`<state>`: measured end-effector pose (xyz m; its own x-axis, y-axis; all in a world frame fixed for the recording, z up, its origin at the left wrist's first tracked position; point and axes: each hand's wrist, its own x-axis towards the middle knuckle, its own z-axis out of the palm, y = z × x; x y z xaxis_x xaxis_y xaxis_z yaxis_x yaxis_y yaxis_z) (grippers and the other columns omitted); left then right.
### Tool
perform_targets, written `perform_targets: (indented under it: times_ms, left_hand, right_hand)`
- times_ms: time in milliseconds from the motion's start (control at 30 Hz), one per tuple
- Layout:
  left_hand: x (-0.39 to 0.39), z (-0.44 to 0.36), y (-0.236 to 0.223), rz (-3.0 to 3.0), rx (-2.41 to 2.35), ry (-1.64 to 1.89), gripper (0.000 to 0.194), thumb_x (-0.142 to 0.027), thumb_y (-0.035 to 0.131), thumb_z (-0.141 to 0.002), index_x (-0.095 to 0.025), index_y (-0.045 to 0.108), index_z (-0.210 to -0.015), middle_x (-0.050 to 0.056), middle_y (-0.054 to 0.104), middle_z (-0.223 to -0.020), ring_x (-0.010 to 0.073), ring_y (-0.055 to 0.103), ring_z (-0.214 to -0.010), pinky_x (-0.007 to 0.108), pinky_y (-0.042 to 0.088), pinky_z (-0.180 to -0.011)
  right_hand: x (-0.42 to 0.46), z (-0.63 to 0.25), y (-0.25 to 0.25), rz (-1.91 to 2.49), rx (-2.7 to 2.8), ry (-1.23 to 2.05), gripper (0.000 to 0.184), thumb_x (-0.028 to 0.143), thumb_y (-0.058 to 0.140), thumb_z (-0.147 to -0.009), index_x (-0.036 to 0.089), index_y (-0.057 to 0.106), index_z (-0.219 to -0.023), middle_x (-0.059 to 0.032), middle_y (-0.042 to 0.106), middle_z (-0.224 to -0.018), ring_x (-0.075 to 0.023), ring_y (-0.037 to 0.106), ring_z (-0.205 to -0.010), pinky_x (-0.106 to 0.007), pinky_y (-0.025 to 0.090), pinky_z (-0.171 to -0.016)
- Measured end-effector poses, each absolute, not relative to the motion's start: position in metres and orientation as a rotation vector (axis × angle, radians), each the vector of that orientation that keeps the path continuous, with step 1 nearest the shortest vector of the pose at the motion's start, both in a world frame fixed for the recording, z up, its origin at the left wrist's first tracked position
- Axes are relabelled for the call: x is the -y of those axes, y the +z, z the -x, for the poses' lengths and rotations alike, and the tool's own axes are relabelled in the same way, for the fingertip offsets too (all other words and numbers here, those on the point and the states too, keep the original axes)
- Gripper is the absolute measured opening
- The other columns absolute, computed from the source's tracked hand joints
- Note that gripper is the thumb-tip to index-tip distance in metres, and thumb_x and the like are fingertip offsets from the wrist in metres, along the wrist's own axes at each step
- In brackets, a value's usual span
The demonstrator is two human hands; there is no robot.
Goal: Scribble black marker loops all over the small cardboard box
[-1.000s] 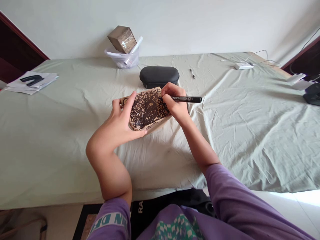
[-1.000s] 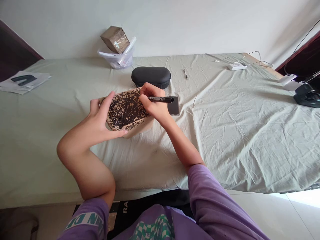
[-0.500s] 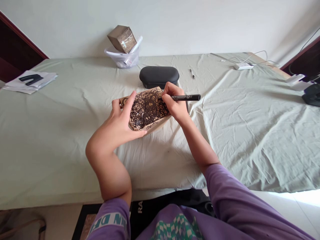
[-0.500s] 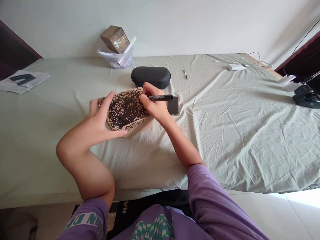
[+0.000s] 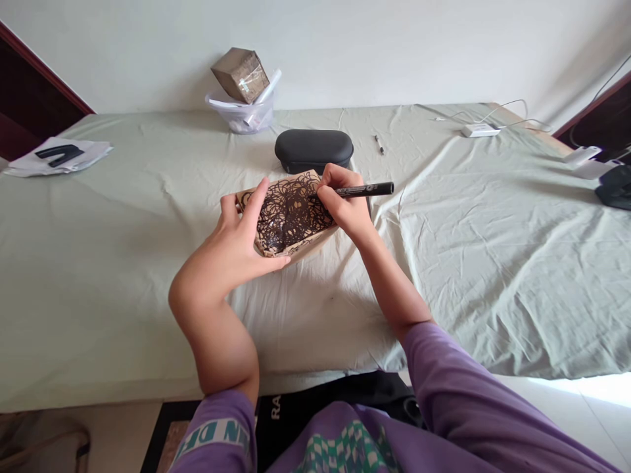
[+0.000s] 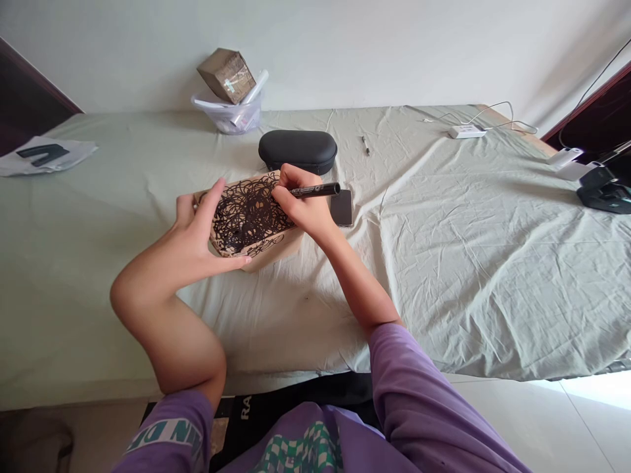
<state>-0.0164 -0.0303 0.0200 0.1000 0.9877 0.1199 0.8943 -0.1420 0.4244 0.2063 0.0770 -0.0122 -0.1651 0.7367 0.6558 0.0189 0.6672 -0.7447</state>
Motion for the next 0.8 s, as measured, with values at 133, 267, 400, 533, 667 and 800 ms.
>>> perform_targets:
  times_ms: [133, 267, 400, 533, 667, 800]
  left_hand:
    - [0.0308, 0.0153, 0.0207, -2.134, -1.881, 0.542, 0.138, -0.045, 0.095, -0.074, -0.047, 0.007, -0.180, 0.014, 0.035, -0.161, 0.0487, 0.056, -0.149, 0.072, 0.054, -0.123]
    - [0.0308, 0.0155, 0.0207, -2.135, -1.875, 0.539, 0.138, -0.046, 0.095, -0.074, -0.047, 0.007, -0.180, 0.014, 0.034, -0.161, 0.0489, 0.054, -0.152, 0.072, 0.053, -0.123]
    - [0.0295, 0.0164, 0.0194, -2.144, -1.863, 0.554, 0.138, -0.046, 0.095, -0.073, -0.047, 0.008, -0.180, 0.014, 0.035, -0.161, 0.0485, 0.054, -0.152, 0.071, 0.053, -0.124]
    - [0.0286, 0.0168, 0.0162, -2.143, -1.859, 0.595, 0.141, -0.042, 0.098, -0.070, -0.047, 0.010, -0.180, 0.014, 0.037, -0.160, 0.0506, 0.053, -0.152, 0.071, 0.054, -0.124]
    - [0.0309, 0.0159, 0.0170, -2.155, -1.827, 0.623, 0.138, -0.043, 0.097, -0.073, -0.046, 0.011, -0.180, 0.015, 0.037, -0.161, 0.0513, 0.047, -0.157, 0.070, 0.053, -0.125]
    - [0.0309, 0.0182, 0.0229, -2.100, -1.840, 0.562, 0.131, -0.042, 0.092, -0.081, -0.042, 0.008, -0.181, 0.016, 0.032, -0.166, 0.0473, 0.048, -0.159, 0.068, 0.048, -0.131]
  right_hand:
    - [-0.0770, -0.2060, -0.0118, 0.616, 1.624, 0.718, 0.022, 0.023, 0.058, -0.084, 0.027, 0.044, -0.068, 0.0051, 0.045, -0.063, -0.0129, 0.037, -0.061, -0.032, 0.031, -0.060]
    - [-0.0775, -0.2067, -0.0120, 0.613, 1.628, 0.719, 0.022, 0.022, 0.058, -0.085, 0.026, 0.045, -0.068, 0.0054, 0.046, -0.064, -0.0125, 0.038, -0.061, -0.032, 0.030, -0.060]
    - [-0.0784, -0.2068, -0.0126, 0.623, 1.645, 0.711, 0.026, 0.023, 0.056, -0.085, 0.027, 0.039, -0.066, 0.0056, 0.038, -0.061, -0.0126, 0.032, -0.060, -0.032, 0.028, -0.059]
    - [-0.0786, -0.2069, -0.0146, 0.724, 1.604, 0.560, 0.032, 0.022, 0.055, -0.090, 0.028, 0.030, -0.069, 0.0042, 0.033, -0.064, -0.0144, 0.031, -0.063, -0.034, 0.028, -0.061]
    - [-0.0761, -0.2103, -0.0138, 0.742, 1.735, 0.571, 0.026, 0.019, 0.059, -0.091, 0.026, 0.041, -0.074, 0.0041, 0.046, -0.069, -0.0148, 0.041, -0.066, -0.033, 0.038, -0.065]
    - [-0.0789, -0.2113, -0.0159, 0.614, 1.698, 0.756, 0.021, 0.039, 0.063, -0.103, 0.024, 0.063, -0.088, 0.0045, 0.054, -0.072, -0.0131, 0.046, -0.064, -0.032, 0.041, -0.065]
